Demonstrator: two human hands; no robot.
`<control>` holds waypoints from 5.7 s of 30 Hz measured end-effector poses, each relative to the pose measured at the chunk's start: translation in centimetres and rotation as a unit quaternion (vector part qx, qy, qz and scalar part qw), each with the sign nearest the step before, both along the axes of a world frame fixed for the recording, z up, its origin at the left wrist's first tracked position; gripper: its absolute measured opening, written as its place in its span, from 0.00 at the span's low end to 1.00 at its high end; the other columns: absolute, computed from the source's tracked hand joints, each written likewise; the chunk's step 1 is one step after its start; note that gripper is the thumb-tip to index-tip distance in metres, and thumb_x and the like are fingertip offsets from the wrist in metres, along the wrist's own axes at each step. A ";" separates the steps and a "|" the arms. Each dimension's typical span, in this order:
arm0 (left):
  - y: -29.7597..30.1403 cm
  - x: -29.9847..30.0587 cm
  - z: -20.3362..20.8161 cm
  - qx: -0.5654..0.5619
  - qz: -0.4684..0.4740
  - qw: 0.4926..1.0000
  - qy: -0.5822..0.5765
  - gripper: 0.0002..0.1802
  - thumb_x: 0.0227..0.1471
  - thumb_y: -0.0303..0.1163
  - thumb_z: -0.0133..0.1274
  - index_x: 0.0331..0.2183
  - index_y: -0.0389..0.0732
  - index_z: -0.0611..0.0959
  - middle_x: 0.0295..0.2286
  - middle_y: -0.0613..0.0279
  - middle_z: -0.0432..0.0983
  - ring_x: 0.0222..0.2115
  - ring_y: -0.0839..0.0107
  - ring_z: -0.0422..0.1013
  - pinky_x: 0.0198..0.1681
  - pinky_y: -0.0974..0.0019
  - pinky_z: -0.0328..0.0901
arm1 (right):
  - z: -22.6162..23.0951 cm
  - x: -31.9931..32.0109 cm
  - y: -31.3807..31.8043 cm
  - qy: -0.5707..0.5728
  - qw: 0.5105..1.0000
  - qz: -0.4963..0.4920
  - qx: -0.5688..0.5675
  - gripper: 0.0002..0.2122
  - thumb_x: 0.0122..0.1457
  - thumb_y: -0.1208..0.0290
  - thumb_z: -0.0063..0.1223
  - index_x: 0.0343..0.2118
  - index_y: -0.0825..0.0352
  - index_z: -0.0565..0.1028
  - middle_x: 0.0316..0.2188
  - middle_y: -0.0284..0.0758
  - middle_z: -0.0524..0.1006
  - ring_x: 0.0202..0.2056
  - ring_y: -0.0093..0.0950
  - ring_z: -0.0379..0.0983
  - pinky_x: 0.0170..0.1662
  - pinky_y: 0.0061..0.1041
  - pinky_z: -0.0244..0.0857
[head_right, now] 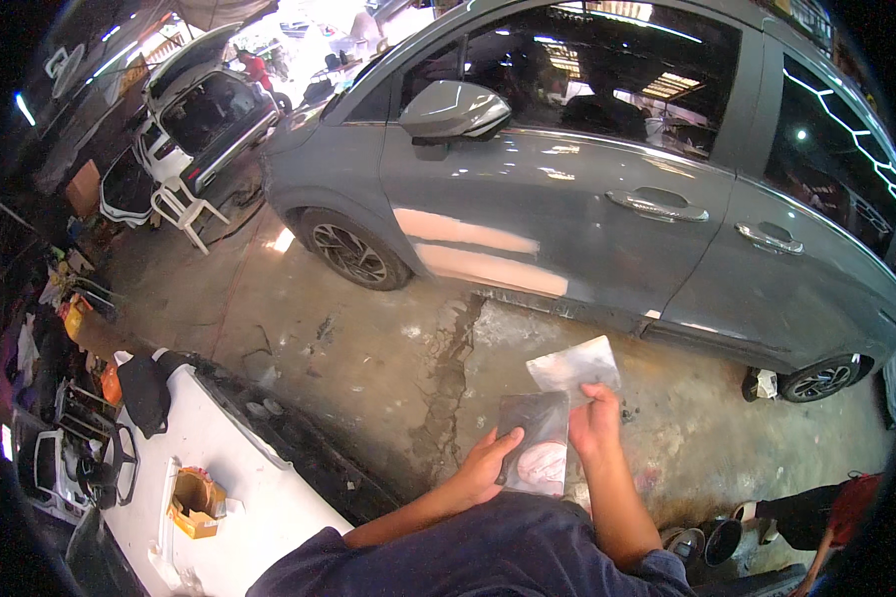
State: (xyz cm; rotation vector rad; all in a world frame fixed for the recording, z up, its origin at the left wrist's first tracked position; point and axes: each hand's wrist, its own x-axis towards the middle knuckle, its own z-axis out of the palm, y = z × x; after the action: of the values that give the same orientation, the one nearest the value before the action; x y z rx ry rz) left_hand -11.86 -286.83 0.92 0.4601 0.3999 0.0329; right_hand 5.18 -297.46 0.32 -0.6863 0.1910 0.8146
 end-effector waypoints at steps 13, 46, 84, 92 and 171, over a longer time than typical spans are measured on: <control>-10.5 3.7 1.3 0.070 -0.007 0.997 0.018 0.24 0.64 0.39 0.52 0.55 0.36 0.68 0.47 0.58 0.74 0.47 0.70 0.72 0.49 0.62 0.71 | -2.1 2.6 -10.8 -0.044 0.991 0.123 -0.005 0.23 0.56 0.66 0.43 0.53 0.73 0.70 0.51 0.48 0.74 0.51 0.46 0.72 0.58 0.47 0.64; -9.3 -1.2 0.1 0.150 0.143 0.978 0.039 0.25 0.63 0.38 0.52 0.56 0.36 0.70 0.48 0.54 0.76 0.47 0.60 0.75 0.52 0.53 0.70 | 29.2 -5.9 -16.4 -0.468 0.865 -0.014 0.181 0.19 0.57 0.57 0.64 0.18 0.68 0.76 0.19 0.36 0.77 0.15 0.30 0.71 0.18 0.23 0.62; -10.0 3.2 -0.1 0.154 0.071 0.983 0.066 0.25 0.63 0.36 0.52 0.57 0.36 0.69 0.49 0.55 0.75 0.48 0.62 0.74 0.53 0.54 0.70 | 29.1 -0.9 -16.4 -0.870 0.486 0.045 0.063 0.10 0.56 0.68 0.54 0.18 0.59 0.76 0.18 0.32 0.73 0.17 0.23 0.66 0.17 0.21 0.55; -10.0 1.5 0.5 0.145 0.101 0.982 0.060 0.24 0.63 0.38 0.53 0.55 0.36 0.70 0.47 0.54 0.76 0.46 0.62 0.75 0.51 0.56 0.70 | 29.1 -3.6 -19.4 -0.854 0.519 0.036 -0.017 0.08 0.54 0.69 0.54 0.19 0.59 0.76 0.18 0.32 0.71 0.19 0.23 0.67 0.19 0.21 0.56; -12.0 8.4 2.7 0.611 -0.041 0.790 0.032 0.23 0.67 0.42 0.42 0.41 0.27 0.75 0.30 0.36 0.76 0.33 0.49 0.76 0.39 0.54 0.66 | 5.0 -4.0 -21.4 -0.799 0.440 0.137 -0.386 0.23 0.42 0.75 0.61 0.46 0.55 0.81 0.50 0.27 0.76 0.56 0.29 0.69 0.66 0.50 0.49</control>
State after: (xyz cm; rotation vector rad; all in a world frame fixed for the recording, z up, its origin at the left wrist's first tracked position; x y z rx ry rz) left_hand -3.41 -298.82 3.61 1.7801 0.3851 0.1996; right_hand 1.20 -318.84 5.34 -2.1476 -1.4547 -0.0225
